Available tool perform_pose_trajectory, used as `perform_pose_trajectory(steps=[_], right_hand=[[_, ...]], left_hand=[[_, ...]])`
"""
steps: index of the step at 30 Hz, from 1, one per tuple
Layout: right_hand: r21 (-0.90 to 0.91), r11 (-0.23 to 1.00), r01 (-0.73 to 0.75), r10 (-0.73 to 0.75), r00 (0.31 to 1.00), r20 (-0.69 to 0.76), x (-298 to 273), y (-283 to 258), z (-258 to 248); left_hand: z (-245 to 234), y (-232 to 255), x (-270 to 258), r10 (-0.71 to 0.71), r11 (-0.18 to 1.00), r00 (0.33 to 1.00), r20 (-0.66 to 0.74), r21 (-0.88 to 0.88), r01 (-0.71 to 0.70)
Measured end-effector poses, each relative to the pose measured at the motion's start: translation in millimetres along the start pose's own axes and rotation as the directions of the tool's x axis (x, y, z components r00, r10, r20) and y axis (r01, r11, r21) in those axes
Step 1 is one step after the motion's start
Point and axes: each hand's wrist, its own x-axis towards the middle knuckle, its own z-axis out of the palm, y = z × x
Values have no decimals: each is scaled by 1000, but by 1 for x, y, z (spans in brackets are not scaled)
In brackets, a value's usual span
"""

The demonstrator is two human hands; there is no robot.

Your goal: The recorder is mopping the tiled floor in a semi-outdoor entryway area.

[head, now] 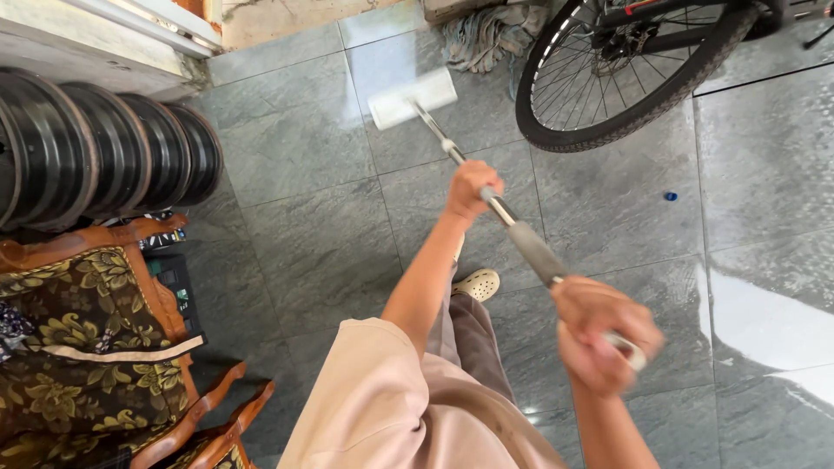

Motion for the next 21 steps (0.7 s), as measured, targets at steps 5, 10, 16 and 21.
perform_pose_trajectory(steps=[5, 10, 16, 21], right_hand=[[-76, 994, 75, -70, 995, 66, -15, 92, 21], [98, 991, 87, -104, 977, 184, -5, 128, 47], [-36, 995, -93, 97, 990, 106, -43, 38, 27], [-1, 969, -247, 244, 959, 144, -85, -62, -19]], left_hand=[[-34, -103, 3, 126, 988, 989, 78, 78, -132], [-55, -144, 13, 177, 971, 974, 140, 136, -196], [-55, -54, -40, 117, 991, 983, 144, 47, -125], [-57, 84, -110, -60, 997, 937, 345, -26, 73]])
